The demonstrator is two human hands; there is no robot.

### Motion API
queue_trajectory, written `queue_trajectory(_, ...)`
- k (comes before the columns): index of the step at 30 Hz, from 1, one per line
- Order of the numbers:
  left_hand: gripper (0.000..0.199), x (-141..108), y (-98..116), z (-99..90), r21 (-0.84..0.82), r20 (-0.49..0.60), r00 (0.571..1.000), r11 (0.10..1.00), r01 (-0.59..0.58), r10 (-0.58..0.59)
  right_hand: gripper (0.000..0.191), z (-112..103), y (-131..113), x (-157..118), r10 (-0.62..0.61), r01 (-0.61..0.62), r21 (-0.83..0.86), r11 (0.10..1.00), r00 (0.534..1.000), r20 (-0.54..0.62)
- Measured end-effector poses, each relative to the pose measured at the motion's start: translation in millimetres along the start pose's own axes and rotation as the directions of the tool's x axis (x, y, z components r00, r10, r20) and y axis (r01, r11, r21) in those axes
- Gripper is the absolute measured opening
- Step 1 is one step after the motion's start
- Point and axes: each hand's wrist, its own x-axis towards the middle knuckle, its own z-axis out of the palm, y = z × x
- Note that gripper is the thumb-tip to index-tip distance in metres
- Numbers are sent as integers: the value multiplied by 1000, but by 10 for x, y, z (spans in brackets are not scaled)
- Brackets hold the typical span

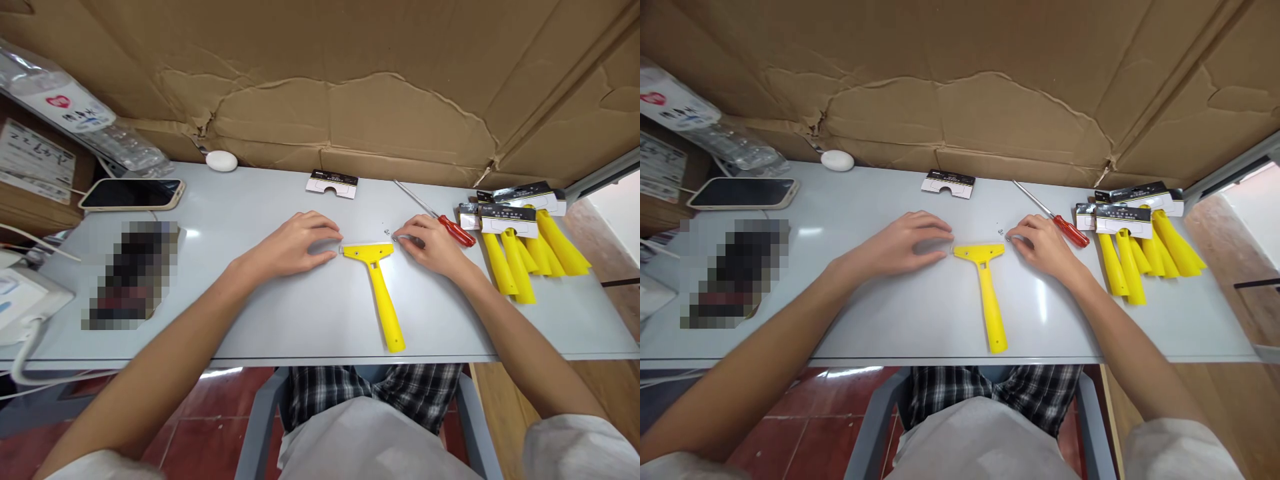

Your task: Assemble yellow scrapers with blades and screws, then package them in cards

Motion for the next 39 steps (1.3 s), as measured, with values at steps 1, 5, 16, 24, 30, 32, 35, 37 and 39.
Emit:
queue_trajectory(1, 36, 1, 4, -3, 0, 2, 1000, 1000, 2, -2, 25, 10, 3, 2, -6, 6, 0, 1000, 1000, -3)
queue_trajectory(5, 42, 3, 36, -19, 10, 15, 1000, 1000, 16, -16, 24, 45, 5, 1, -32, 32, -10, 999, 999, -18)
queue_trajectory(16, 44, 33, 110, 22, 99, -37, 995, 991, 91, -88, 23, 70, 10, -5, -52, 52, 6, 999, 999, -16)
queue_trajectory(24, 38, -36, 976, 144, 159, -219, 900, 897, 413, -376, 22, 75, 43, -23, -51, 51, 1, 999, 998, -28)
queue_trajectory(30, 41, 59, 1474, 416, 147, -82, 932, 921, 361, -352, 22, 95, 15, -30, -32, 33, 19, 999, 998, -46)
queue_trajectory(32, 41, 98, 1520, 446, 166, -42, 930, 915, 367, -365, 22, 98, 2, -32, -23, 23, 19, 1000, 999, -44)
queue_trajectory(35, 41, 126, 1553, 446, 203, 27, 929, 912, 357, -370, 21, 95, -6, -30, -17, 17, 24, 1000, 999, -29)
queue_trajectory(37, 43, 125, 1570, 436, 226, 61, 923, 906, 358, -380, 22, 92, -5, -27, -18, 18, 25, 1000, 1000, -21)
queue_trajectory(39, 44, 116, 1586, 427, 248, 79, 913, 895, 370, -399, 22, 91, -2, -24, -14, 14, 26, 1000, 1000, -18)
